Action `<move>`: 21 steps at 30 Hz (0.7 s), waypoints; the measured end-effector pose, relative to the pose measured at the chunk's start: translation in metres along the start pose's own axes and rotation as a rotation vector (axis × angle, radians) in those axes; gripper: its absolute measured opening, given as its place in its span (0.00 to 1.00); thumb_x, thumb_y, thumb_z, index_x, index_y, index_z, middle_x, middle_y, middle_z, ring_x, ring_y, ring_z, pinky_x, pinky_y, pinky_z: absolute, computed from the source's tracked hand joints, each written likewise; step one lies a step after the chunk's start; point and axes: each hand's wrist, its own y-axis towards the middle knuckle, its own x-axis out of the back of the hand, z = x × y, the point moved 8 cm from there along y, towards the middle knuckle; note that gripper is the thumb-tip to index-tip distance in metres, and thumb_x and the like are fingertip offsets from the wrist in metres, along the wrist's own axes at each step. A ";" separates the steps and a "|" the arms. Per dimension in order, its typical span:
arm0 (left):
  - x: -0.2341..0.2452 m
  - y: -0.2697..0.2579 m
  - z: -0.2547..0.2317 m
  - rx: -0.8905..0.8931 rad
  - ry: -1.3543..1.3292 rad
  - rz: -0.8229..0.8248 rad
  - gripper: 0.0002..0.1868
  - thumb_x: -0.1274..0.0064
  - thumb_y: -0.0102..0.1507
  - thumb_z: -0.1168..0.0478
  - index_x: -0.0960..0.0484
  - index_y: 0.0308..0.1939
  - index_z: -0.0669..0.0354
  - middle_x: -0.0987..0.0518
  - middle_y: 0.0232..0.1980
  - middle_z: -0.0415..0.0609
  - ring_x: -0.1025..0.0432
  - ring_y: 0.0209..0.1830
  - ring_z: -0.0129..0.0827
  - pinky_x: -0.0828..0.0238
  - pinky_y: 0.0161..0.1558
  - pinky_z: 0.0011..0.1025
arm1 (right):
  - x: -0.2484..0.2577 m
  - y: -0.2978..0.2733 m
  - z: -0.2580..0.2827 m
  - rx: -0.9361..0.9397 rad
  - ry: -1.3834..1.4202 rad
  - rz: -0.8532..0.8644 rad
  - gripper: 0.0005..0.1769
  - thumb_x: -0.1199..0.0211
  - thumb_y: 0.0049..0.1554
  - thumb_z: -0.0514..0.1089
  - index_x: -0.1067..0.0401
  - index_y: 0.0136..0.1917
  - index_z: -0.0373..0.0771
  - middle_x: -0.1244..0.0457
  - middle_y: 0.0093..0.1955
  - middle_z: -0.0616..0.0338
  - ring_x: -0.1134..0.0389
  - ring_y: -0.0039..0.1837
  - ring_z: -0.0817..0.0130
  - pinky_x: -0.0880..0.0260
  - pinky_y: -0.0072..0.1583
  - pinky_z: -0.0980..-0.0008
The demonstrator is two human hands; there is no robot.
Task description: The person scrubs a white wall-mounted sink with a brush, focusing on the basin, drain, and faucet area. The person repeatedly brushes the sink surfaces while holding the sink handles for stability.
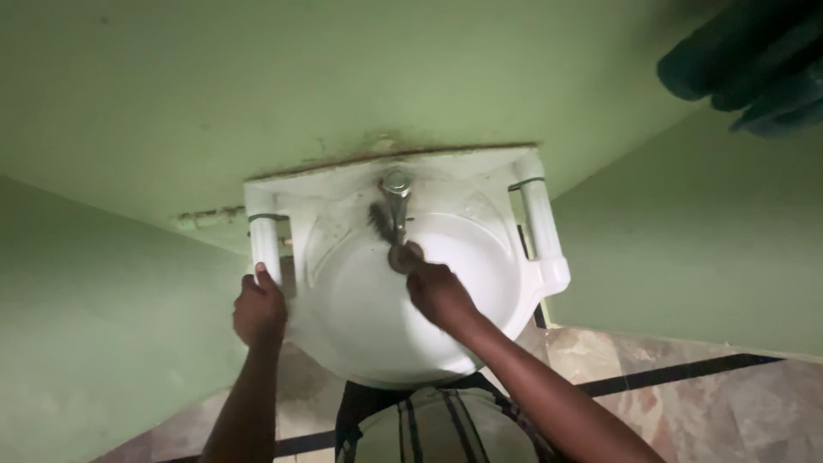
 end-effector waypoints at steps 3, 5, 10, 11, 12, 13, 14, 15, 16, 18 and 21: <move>-0.008 0.004 0.005 0.001 -0.015 0.059 0.35 0.74 0.74 0.34 0.23 0.56 0.58 0.17 0.47 0.69 0.25 0.49 0.71 0.31 0.52 0.63 | -0.009 0.022 0.015 0.069 -0.153 -0.133 0.32 0.47 0.62 0.40 0.42 0.79 0.51 0.31 0.50 0.42 0.29 0.51 0.43 0.28 0.51 0.49; -0.012 0.007 0.007 0.030 -0.007 0.099 0.35 0.74 0.74 0.34 0.23 0.59 0.56 0.17 0.48 0.68 0.24 0.50 0.70 0.30 0.53 0.62 | -0.014 0.028 0.035 0.288 -0.132 -0.268 0.34 0.45 0.59 0.40 0.44 0.79 0.45 0.32 0.49 0.41 0.29 0.51 0.42 0.27 0.49 0.48; -0.001 0.006 -0.002 -0.034 -0.136 0.074 0.35 0.71 0.70 0.35 0.34 0.74 0.49 0.19 0.49 0.68 0.25 0.50 0.69 0.32 0.53 0.60 | -0.037 0.052 0.036 0.147 -0.197 -0.081 0.33 0.47 0.60 0.42 0.43 0.78 0.50 0.32 0.47 0.41 0.29 0.52 0.44 0.28 0.52 0.47; 0.000 0.004 -0.002 -0.025 -0.146 0.084 0.35 0.71 0.70 0.35 0.35 0.74 0.49 0.19 0.50 0.68 0.25 0.50 0.69 0.31 0.54 0.59 | -0.031 0.051 0.037 0.109 -0.268 -0.134 0.35 0.47 0.58 0.41 0.44 0.79 0.49 0.31 0.47 0.42 0.30 0.53 0.43 0.29 0.52 0.47; 0.000 0.003 -0.002 -0.016 -0.156 0.095 0.35 0.71 0.71 0.36 0.36 0.75 0.50 0.19 0.52 0.68 0.25 0.51 0.68 0.30 0.54 0.58 | -0.030 0.048 0.033 0.049 -0.247 -0.111 0.35 0.47 0.59 0.41 0.44 0.79 0.51 0.32 0.48 0.41 0.30 0.51 0.42 0.29 0.52 0.47; -0.001 0.002 -0.003 -0.021 -0.153 0.099 0.34 0.70 0.71 0.37 0.35 0.73 0.51 0.20 0.54 0.67 0.26 0.52 0.68 0.31 0.55 0.58 | -0.028 0.046 0.030 -0.011 -0.223 -0.092 0.36 0.48 0.59 0.41 0.45 0.80 0.52 0.34 0.50 0.40 0.30 0.50 0.41 0.29 0.51 0.46; 0.000 0.001 -0.004 -0.025 -0.150 0.103 0.33 0.69 0.71 0.38 0.33 0.72 0.53 0.21 0.56 0.67 0.27 0.54 0.68 0.32 0.56 0.58 | -0.026 0.042 0.026 -0.071 -0.199 -0.072 0.36 0.49 0.59 0.40 0.46 0.81 0.53 0.35 0.51 0.39 0.30 0.49 0.40 0.29 0.51 0.46; 0.001 0.001 -0.003 -0.028 -0.147 0.109 0.32 0.68 0.71 0.40 0.32 0.71 0.54 0.22 0.59 0.66 0.28 0.56 0.68 0.34 0.57 0.58 | -0.030 0.040 0.036 0.031 -0.167 -0.029 0.35 0.48 0.59 0.41 0.43 0.79 0.53 0.34 0.49 0.39 0.30 0.49 0.41 0.29 0.52 0.47; 0.008 0.002 -0.009 -0.132 -0.185 0.064 0.30 0.68 0.73 0.42 0.31 0.69 0.59 0.23 0.61 0.68 0.29 0.58 0.68 0.34 0.58 0.58 | -0.034 0.037 0.045 0.134 -0.134 0.012 0.33 0.47 0.59 0.42 0.40 0.78 0.53 0.33 0.48 0.38 0.30 0.50 0.42 0.29 0.52 0.47; 0.020 -0.003 -0.022 -0.335 -0.264 -0.028 0.28 0.67 0.76 0.47 0.29 0.64 0.68 0.26 0.65 0.71 0.31 0.61 0.69 0.34 0.61 0.56 | -0.035 0.033 0.049 0.165 -0.134 0.002 0.30 0.46 0.59 0.42 0.36 0.75 0.51 0.32 0.47 0.39 0.30 0.50 0.42 0.29 0.52 0.47; 0.032 -0.008 -0.025 -0.376 -0.236 -0.111 0.26 0.63 0.74 0.49 0.27 0.61 0.70 0.29 0.66 0.73 0.33 0.62 0.69 0.35 0.62 0.55 | -0.027 0.037 0.043 0.044 -0.204 -0.123 0.30 0.46 0.59 0.41 0.36 0.75 0.49 0.33 0.48 0.40 0.30 0.49 0.43 0.29 0.49 0.47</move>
